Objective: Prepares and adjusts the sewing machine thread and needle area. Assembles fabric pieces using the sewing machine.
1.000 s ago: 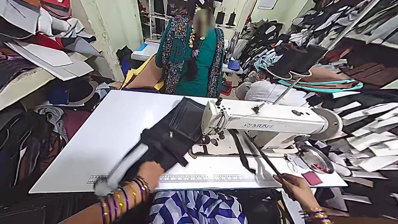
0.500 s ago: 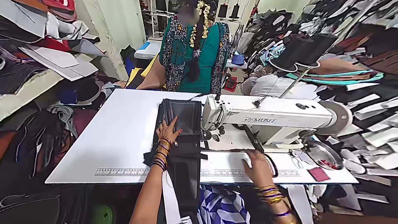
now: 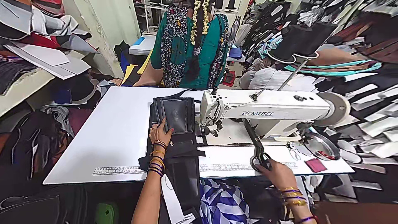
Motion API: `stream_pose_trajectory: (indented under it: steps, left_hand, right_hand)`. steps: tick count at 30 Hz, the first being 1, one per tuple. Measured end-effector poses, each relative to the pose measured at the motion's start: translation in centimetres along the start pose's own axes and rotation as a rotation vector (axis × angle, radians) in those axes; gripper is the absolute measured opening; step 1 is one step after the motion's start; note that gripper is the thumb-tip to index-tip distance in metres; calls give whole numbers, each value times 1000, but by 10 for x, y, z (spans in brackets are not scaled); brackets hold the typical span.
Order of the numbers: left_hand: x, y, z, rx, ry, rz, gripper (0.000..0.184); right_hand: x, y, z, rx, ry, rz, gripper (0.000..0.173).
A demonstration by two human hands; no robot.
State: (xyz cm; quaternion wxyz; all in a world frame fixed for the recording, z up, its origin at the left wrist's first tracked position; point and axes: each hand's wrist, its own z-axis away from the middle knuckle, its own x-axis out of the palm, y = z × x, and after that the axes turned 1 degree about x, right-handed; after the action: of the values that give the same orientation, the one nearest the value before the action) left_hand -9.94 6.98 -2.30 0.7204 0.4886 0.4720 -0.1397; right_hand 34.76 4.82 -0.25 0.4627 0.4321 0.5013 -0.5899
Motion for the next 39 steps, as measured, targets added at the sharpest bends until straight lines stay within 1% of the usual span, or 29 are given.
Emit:
stream_pose_trajectory:
  steps: [1, 2, 3, 4, 6, 7, 8, 9, 11, 13, 15, 16, 18, 20, 22, 24, 25, 27, 29, 31, 32, 33, 35, 36, 37, 38, 39]
  left_hand:
    - [1, -1, 3, -6, 14, 6, 68]
    - [1, -1, 7, -5, 24, 13, 67]
    - [2, -3, 11, 0, 33, 20, 66]
    - [2, -6, 15, 16, 51, 33, 64]
    - [5, -14, 19, 57, 88, 62, 59]
    - [5, -18, 21, 72, 91, 70, 57]
    - [4, -20, 22, 82, 88, 81, 55]
    - [1, -21, 25, 87, 74, 100, 53]
    - [-9, -25, 30, 96, 9, 123, 49]
    - [-18, -30, 29, 110, -88, 89, 50]
    - [-22, -34, 28, 108, -144, 61, 54]
    - [-21, -36, 29, 109, -139, 53, 55]
    - [-18, -36, 32, 112, -87, 50, 52]
    - [-14, -34, 38, 110, -47, 19, 50]
    - [-12, -32, 43, 100, -35, 3, 50]
    - [-13, -30, 39, 69, -13, 14, 51]
    - [-14, -29, 35, 46, 2, 13, 52]
    - [-15, -27, 22, 2, 29, 2, 53]
    - [-16, -26, 1, -33, 59, -2, 52]
    - [-18, -28, -34, -51, 94, 12, 52]
    - [-18, -31, -56, -45, 106, 60, 52]
    - [-19, -35, -79, -37, 112, 164, 54]
    - [-35, -35, -116, 3, 79, 491, 55]
    - [-47, -27, -119, 43, 54, 647, 54]
    - [-64, -17, -111, 68, 33, 776, 52]
    - [-81, -9, -95, 77, 17, 888, 50]
    - [-94, -2, -79, 85, 21, 980, 47]
  right_hand:
    - [-3, -6, -6, 20, -46, 41, 50]
    - [-6, -10, -11, 38, -77, 29, 48]
    - [-8, -13, -15, 61, -96, -42, 42]
    - [-8, -13, -15, 84, -101, -190, 34]
    - [2, -8, -1, 111, -98, -700, 7]
    - [6, -10, 15, 123, -149, -996, 15]
    - [6, -12, 33, 114, -220, -1201, 24]
    - [6, -14, 53, 85, -296, -1345, 30]
    - [14, -21, 92, 15, -428, -1524, 38]
    - [25, -42, 120, 36, -523, -1633, 42]
    - [36, -71, 129, 90, -625, -1693, 52]
    - [42, -87, 126, 123, -653, -1712, 56]
    - [52, -119, 112, 198, -639, -1727, 58]
    - [60, -147, 96, 226, -624, -1740, 57]
    - [67, -165, 83, 237, -630, -1755, 52]
    - [68, -169, 79, 199, -632, -1733, 44]
    - [66, -164, 81, 155, -635, -1703, 42]
    - [65, -139, 93, 54, -602, -1631, 37]
    - [55, -107, 107, 48, -492, -1496, 32]
    - [41, -82, 108, 82, -339, -1387, 30]
    - [37, -70, 103, 71, -250, -1292, 28]
    - [38, -59, 93, 36, -148, -1143, 24]
    - [35, -47, 60, -38, 54, -677, 24]
    - [27, -44, 44, -60, 105, -459, 28]
    - [20, -46, 31, -49, 90, -288, 32]
    - [15, -53, 20, -15, 58, -168, 35]
    - [11, -61, 13, -15, 62, -86, 36]
